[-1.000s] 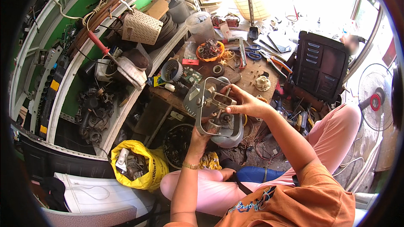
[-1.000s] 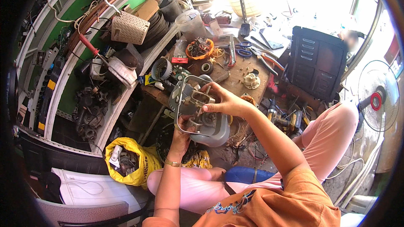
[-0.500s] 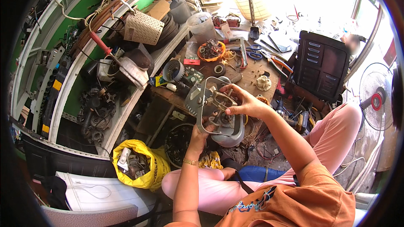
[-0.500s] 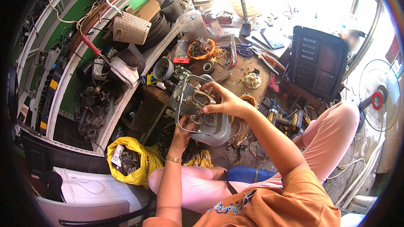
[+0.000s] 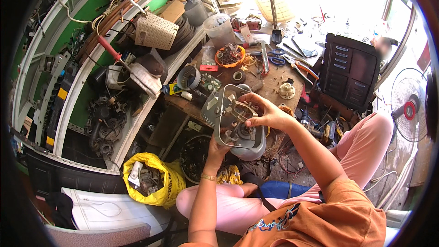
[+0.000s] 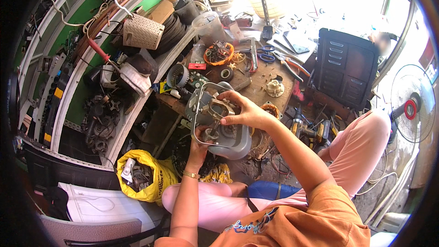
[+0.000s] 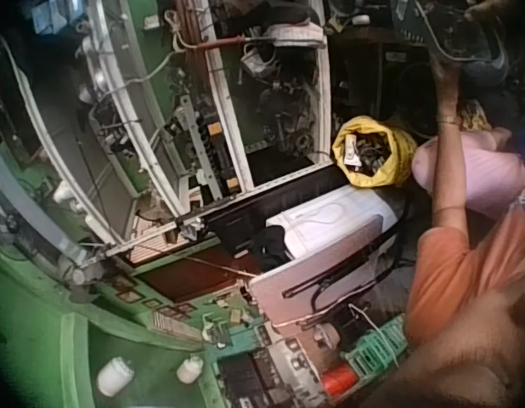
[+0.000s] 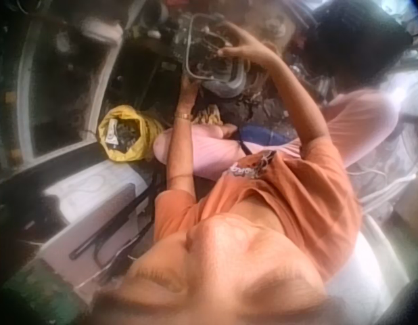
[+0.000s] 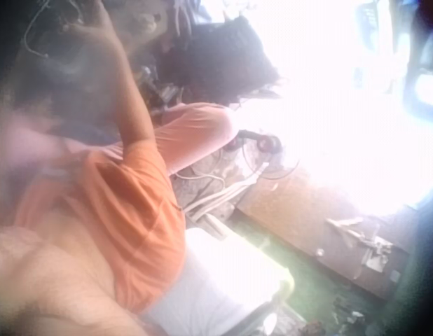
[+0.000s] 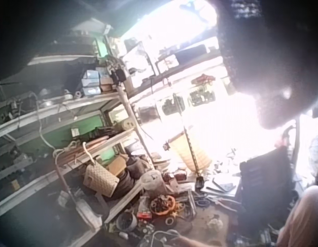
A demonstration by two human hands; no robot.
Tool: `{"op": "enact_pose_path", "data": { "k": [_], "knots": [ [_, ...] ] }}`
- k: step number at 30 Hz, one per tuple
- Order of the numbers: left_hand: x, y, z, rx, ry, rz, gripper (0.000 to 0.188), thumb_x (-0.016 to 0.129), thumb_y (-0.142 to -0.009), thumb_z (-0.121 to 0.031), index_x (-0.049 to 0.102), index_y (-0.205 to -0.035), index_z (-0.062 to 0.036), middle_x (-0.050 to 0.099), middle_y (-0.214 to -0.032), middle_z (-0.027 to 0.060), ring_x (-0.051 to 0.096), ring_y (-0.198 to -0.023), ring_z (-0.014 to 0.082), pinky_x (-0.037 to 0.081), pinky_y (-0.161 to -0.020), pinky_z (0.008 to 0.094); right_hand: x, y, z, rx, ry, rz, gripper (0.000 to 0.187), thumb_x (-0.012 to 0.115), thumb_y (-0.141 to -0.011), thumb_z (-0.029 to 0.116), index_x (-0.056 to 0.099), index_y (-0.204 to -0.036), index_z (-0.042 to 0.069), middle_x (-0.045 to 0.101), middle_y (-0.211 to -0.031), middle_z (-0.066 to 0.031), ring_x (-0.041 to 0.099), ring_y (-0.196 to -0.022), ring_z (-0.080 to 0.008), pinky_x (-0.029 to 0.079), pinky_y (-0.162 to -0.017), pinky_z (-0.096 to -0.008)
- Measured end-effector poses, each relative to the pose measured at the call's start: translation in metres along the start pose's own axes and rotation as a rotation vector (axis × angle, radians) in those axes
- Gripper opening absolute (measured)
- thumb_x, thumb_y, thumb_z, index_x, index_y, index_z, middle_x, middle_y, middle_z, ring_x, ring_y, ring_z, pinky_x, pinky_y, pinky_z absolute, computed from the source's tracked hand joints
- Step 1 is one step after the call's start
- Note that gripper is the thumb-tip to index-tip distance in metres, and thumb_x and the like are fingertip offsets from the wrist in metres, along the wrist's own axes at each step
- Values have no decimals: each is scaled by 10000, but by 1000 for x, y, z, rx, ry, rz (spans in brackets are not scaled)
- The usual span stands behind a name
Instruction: The person disassembles an electric fan motor by hand and with a screwdriver, removing the metal housing, the stator coil, and the rotor assembly one piece at a time.
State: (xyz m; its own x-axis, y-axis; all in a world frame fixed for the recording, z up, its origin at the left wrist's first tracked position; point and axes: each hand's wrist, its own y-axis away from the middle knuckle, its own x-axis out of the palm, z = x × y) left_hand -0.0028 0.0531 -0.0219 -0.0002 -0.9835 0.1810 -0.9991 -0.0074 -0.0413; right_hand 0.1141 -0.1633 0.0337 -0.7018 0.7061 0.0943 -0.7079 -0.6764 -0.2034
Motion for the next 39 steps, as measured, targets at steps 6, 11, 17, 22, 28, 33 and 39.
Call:
{"op": "enact_pose_path", "data": {
  "k": [6, 11, 17, 22, 28, 33, 39],
  "knots": [
    [11, 1, -6, 6, 64, -12, 505, 687, -783, -208, 462, -1201, -35, 544, -1078, 37, 565, -986, 138, 468, -874, 286, -1, 0, -2, 15, -57, 10, 775, 823, -711, 244, 406, -1324, 18, 478, -1274, -78, 443, -1195, -159, 351, -1029, -304],
    [0, 5, 7, 29, 23, 0, 489, 668, -787, -278, 499, -1175, -32, 564, -1071, 49, 580, -941, 136, 479, -834, 276, 0, 0, -2, 4, -31, 6, 750, 815, -722, 244, 414, -1315, 20, 486, -1270, -81, 450, -1192, -160, 351, -1030, -303],
    [-8, 10, 18, 73, -60, -46, 459, 685, -777, -316, 544, -1112, -37, 572, -969, 19, 540, -827, 105, 446, -717, 232, 0, 0, 1, 9, -17, 20, 726, 805, -734, 243, 419, -1310, 26, 484, -1273, -84, 441, -1199, -162, 351, -1030, -304],
    [-32, 25, 9, -54, -123, 61, 438, 680, -779, -325, 533, -1079, -41, 574, -934, 18, 546, -784, 93, 446, -668, 223, -3, 1, 0, -17, -1, 17, 744, 804, -733, 237, 408, -1328, 31, 475, -1285, -85, 429, -1211, -168, 345, -1036, -306],
    [-61, 69, -54, 89, -243, -288, 403, 596, -761, -352, 513, -1039, -71, 584, -855, 41, 584, -765, 120, 514, -693, 274, -15, 24, 36, -217, 357, -109, 693, 755, -761, 310, 428, -1316, 53, 495, -1307, -157, 488, -1201, -269, 382, -1011, -395],
    [-11, 15, -182, 371, -656, -280, 374, 514, -849, -372, 517, -1050, -57, 554, -871, 36, 490, -744, 90, 386, -640, 223, -51, 73, 62, -112, 435, -341, 537, 708, -807, 227, 477, -1267, 72, 525, -1230, -122, 525, -1118, -262, 417, -962, -381],
    [96, -144, -221, 152, -1407, 325, 381, 611, -833, -245, 550, -1125, -8, 652, -961, 136, 624, -893, 201, 474, -799, 316, -83, 113, 111, -183, 759, -263, 398, 700, -752, 109, 569, -1125, 58, 527, -1219, -153, 527, -1136, -314, 412, -964, -390]
  ]
}}
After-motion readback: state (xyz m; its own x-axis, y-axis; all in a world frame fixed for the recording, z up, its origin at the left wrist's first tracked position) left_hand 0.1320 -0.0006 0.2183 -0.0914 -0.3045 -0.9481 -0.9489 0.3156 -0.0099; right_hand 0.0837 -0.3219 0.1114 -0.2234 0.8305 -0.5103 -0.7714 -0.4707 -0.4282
